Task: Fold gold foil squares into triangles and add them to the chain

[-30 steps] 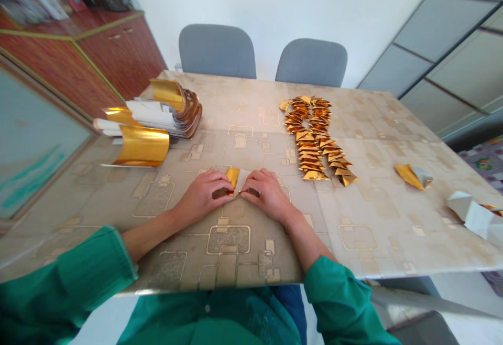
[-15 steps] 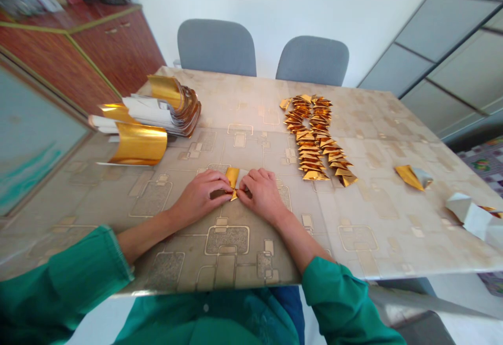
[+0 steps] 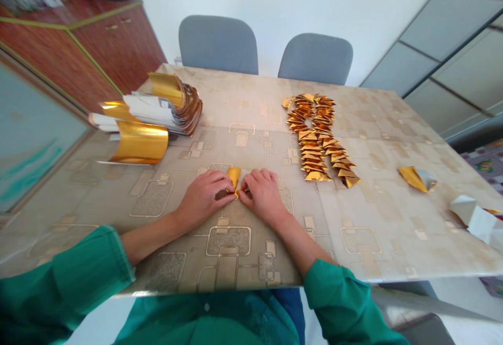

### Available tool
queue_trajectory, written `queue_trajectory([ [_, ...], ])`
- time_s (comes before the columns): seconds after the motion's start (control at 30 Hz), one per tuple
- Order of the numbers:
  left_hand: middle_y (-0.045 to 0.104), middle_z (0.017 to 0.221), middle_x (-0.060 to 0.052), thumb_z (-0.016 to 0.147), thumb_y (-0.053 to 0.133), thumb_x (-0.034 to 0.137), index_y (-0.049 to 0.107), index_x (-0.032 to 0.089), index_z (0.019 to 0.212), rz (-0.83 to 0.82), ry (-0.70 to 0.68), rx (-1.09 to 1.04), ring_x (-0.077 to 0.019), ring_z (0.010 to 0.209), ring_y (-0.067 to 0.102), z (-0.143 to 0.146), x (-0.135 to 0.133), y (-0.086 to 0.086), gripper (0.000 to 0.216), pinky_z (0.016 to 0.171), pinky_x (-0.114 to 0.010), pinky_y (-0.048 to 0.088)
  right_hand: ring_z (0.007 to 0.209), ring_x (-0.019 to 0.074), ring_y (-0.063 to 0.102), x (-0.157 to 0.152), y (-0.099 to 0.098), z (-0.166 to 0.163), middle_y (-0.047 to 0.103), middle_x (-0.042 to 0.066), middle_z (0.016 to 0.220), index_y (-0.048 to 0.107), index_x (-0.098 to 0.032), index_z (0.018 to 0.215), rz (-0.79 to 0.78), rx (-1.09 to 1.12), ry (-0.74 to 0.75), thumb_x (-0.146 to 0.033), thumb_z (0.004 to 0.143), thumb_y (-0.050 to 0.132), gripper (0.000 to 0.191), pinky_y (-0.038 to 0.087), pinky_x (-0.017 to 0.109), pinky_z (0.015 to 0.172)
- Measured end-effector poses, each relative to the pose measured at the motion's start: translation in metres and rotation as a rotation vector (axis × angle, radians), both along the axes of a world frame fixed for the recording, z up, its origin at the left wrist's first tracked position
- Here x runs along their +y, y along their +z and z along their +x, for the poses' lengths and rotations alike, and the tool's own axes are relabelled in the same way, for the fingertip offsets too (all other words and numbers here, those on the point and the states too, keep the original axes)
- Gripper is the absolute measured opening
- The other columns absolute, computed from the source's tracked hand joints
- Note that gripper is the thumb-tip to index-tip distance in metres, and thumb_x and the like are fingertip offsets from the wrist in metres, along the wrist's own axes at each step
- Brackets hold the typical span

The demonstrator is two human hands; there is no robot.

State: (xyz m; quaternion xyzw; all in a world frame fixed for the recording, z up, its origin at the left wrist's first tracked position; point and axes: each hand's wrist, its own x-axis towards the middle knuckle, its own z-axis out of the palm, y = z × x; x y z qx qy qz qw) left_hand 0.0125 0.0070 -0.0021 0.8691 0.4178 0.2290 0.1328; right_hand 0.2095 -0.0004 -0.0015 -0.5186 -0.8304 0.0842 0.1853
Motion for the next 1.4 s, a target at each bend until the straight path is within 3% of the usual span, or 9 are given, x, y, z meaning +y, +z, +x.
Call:
queue_trajectory([
  [0.27,0.065,0.098,-0.002,0.090,0.068,0.028,0.073,0.026,0.094,0.013,-0.048,0.048,-0.0211,0.095,0.056,0.001,-0.001,0.002,0.007,0.082,-0.034,0.042,0.095,0.0238,0.050,0.002,-0.006,0.012,0.058,0.005,0.097,0.057,-0.023,0.094,-0.031,0.099,-0.062,-0.036,0.094,0.059,0.013,0.033,0.038,0.085],
  [0.6,0.064,0.098,-0.003,0.090,0.068,0.028,0.073,0.025,0.092,0.005,-0.061,0.040,-0.0213,0.094,0.057,0.000,0.001,0.003,0.006,0.081,-0.035,0.042,0.096,0.0232,0.052,0.000,-0.002,0.016,0.061,0.004,0.096,0.057,-0.024,0.093,0.022,0.183,-0.080,-0.029,0.090,0.063,0.009,0.035,0.039,0.088],
  [0.77,0.064,0.096,-0.003,0.090,0.067,0.028,0.071,0.023,0.091,0.021,-0.049,0.028,-0.0209,0.093,0.057,0.001,0.001,0.002,0.006,0.081,-0.034,0.043,0.092,0.0233,0.051,-0.002,-0.007,0.006,0.060,0.004,0.094,0.058,-0.024,0.091,-0.007,0.127,-0.060,-0.034,0.089,0.064,0.012,0.035,0.039,0.085],
  [0.97,0.065,0.096,-0.003,0.090,0.067,0.028,0.067,0.021,0.093,0.025,-0.033,0.047,-0.0211,0.092,0.057,0.001,0.001,0.002,0.008,0.079,-0.034,0.042,0.093,0.0232,0.050,0.004,-0.008,0.018,0.060,0.003,0.094,0.060,-0.024,0.091,-0.059,0.151,-0.080,-0.030,0.086,0.069,0.012,0.034,0.038,0.084],
  [1.2,0.063,0.094,-0.004,0.095,0.060,0.025,0.071,0.020,0.088,0.151,-0.119,0.082,-0.0194,0.090,0.055,0.001,-0.001,0.000,0.014,0.080,-0.033,0.044,0.105,0.0232,0.051,0.003,0.000,0.021,0.064,0.004,0.113,0.062,-0.026,0.101,0.009,0.124,0.090,-0.023,0.088,0.065,0.013,0.034,0.039,0.091],
  [1.4,0.064,0.090,-0.005,0.092,0.066,0.036,0.067,0.018,0.089,0.169,-0.159,0.149,-0.0199,0.086,0.056,0.002,-0.001,0.000,0.019,0.075,-0.032,0.045,0.108,0.0227,0.052,0.003,0.002,0.019,0.066,0.004,0.118,0.062,-0.026,0.101,0.045,0.055,0.145,-0.022,0.092,0.061,0.010,0.033,0.040,0.093],
])
